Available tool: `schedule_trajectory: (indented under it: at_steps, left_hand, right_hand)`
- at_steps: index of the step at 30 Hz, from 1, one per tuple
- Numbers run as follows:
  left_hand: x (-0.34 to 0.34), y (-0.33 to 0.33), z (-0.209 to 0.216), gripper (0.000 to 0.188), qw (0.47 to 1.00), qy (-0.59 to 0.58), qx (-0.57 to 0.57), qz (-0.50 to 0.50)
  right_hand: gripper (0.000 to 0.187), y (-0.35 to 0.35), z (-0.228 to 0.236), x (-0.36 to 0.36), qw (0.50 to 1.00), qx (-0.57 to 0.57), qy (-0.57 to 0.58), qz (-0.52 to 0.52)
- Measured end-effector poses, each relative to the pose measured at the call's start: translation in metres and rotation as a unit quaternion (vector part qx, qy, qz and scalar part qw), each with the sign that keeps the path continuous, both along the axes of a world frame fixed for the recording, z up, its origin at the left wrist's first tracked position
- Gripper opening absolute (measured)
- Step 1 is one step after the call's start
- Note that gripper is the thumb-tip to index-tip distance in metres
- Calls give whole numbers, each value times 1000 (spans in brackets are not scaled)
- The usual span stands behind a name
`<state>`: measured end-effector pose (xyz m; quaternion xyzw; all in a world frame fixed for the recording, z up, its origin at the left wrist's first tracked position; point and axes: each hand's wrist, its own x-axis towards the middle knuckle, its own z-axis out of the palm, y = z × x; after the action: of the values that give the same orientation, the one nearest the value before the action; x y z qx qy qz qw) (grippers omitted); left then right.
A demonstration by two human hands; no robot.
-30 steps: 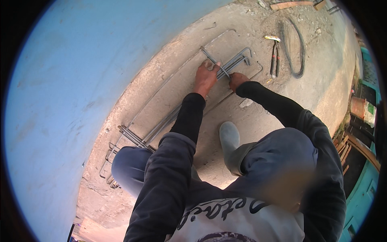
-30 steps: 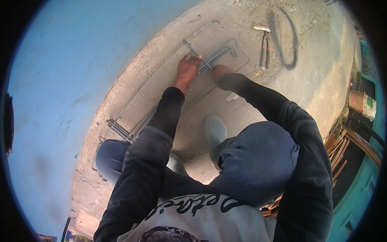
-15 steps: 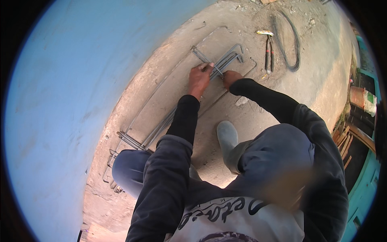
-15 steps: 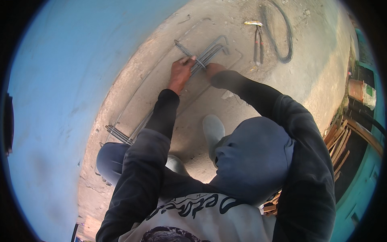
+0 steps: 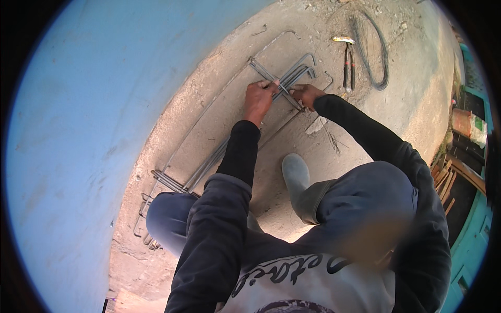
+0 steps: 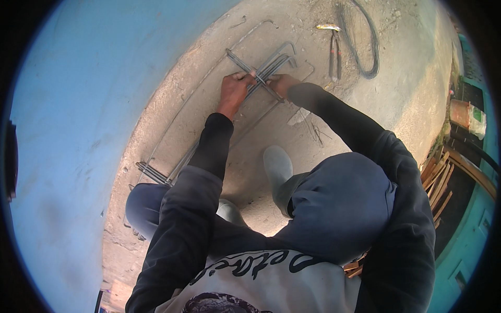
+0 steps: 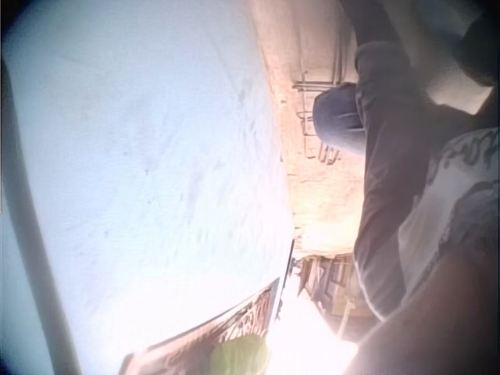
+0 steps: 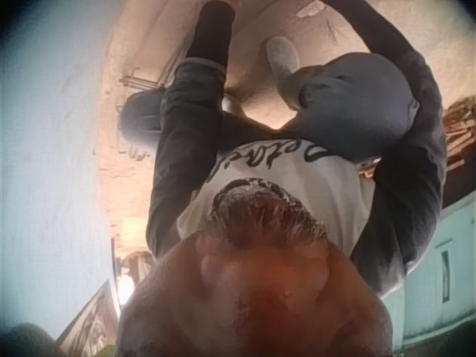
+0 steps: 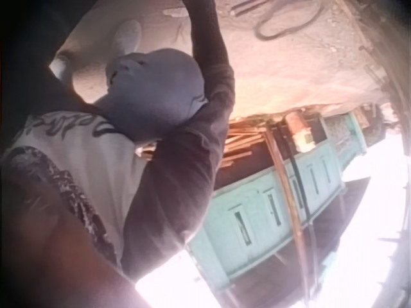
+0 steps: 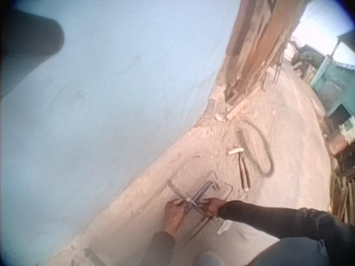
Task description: The person walks to a metal frame on the ground and sits down. They use pliers to twist wire ties around the intersections of the metal bars, securing the frame together.
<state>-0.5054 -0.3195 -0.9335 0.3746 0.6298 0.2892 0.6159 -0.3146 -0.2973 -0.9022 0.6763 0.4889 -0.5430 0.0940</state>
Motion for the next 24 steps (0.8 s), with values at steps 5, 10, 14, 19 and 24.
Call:
schedule_trajectory:
  at_steps: [5,10,14,19,24]
  left_hand:
    - [5,0,2,33,999,-34,3,3]
    - [2,1,3,33,1000,-3,2,-8]
    - [2,2,2,33,999,19,5,-28]
    - [10,5,-2,31,999,14,10,-33]
    - [1,1,-1,32,1000,3,4,-4]
  right_hand:
    - [40,-6,-21,19,996,80,28,-21]
    - [33,-2,-17,17,988,3,125,-91]
    - [30,-1,-18,9,990,21,93,-100]
    - [27,11,-40,23,995,50,72,-55]
    - [21,18,-39,0,985,-4,121,-120]
